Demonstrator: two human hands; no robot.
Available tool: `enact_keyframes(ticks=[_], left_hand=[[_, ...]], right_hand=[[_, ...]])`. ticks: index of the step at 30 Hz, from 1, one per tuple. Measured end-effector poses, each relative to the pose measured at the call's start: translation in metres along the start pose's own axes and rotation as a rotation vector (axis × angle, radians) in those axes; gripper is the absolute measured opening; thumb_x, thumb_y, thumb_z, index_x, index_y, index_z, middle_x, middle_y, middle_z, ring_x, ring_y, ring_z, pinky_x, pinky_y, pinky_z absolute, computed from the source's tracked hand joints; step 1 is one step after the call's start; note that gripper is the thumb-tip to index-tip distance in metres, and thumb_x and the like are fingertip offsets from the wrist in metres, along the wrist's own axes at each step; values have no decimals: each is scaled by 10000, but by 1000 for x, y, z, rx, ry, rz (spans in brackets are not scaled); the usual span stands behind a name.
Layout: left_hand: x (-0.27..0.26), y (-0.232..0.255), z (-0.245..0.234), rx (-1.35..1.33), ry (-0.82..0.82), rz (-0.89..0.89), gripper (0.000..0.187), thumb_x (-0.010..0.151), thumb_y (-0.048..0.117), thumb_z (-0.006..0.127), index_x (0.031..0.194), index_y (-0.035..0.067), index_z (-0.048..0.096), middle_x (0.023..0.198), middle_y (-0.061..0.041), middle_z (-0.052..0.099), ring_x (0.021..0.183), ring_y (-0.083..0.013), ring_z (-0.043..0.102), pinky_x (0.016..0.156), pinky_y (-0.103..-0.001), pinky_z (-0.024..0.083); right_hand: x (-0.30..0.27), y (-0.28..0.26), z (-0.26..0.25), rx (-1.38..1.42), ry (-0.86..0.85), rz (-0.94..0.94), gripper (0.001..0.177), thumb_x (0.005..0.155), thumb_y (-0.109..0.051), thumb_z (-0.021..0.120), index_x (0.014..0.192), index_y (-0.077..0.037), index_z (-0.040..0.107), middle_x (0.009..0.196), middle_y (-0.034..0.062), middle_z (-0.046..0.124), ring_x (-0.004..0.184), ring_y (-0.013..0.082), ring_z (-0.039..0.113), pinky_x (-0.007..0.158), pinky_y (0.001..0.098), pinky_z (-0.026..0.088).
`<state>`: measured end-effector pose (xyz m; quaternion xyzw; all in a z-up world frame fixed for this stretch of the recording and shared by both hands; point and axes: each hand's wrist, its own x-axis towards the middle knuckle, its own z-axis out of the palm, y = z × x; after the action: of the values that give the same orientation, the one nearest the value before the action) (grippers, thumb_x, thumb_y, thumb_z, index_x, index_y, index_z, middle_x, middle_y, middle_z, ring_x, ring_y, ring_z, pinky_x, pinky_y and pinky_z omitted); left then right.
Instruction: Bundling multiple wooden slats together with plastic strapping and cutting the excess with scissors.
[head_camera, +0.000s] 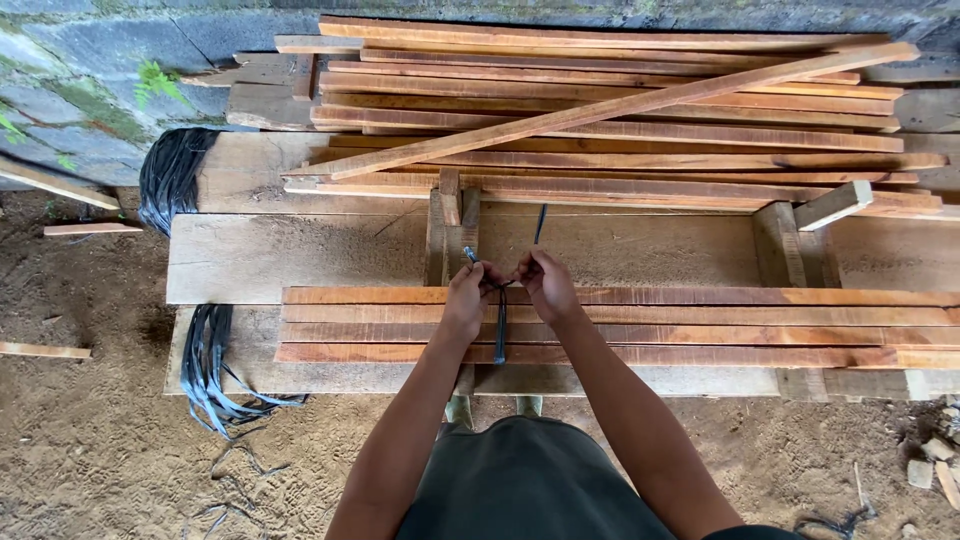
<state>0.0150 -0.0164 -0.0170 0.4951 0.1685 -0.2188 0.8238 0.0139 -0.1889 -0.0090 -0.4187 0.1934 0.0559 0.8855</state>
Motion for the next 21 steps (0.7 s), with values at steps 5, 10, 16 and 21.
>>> enact_keyframes(ticks=[5, 10, 16, 21], left_hand=[[-4, 5, 4, -132, 20, -8, 233, 1158, 268, 383, 1110, 119, 556, 983, -64, 591, 1009, -222, 615, 957, -439, 474], [-6, 4, 10, -158, 16, -10, 235, 1161, 233, 372, 1045, 98, 527, 862, -29, 461, 873, -179, 533, 870, -395, 452], [-15, 15, 22, 154, 19, 20, 290, 1159, 207, 357, 1019, 49, 556, 795, -18, 358, 765, -153, 421, 762, -380, 419], [-24, 11, 17, 247, 26, -96, 298, 1129, 212, 354, 958, 81, 561, 742, 35, 325, 711, -104, 413, 693, -282, 407]], right_hand=[[-5, -12, 22, -37, 55, 52, 273, 1021, -204, 570, 814, -34, 618, 703, 65, 510, 663, 191, 603, 670, 280, 541], [33, 0, 29, -172, 90, 134, 309, 954, -244, 611, 723, -48, 549, 634, 17, 376, 524, 142, 448, 499, 271, 418], [102, 43, 24, -375, 261, 276, 257, 824, -233, 610, 622, -140, 480, 546, -17, 281, 436, 123, 268, 444, 323, 268], [133, 77, -13, -320, 460, 243, 580, 1021, -331, 555, 1405, -22, 250, 785, 20, 398, 503, 81, 351, 488, 360, 350]])
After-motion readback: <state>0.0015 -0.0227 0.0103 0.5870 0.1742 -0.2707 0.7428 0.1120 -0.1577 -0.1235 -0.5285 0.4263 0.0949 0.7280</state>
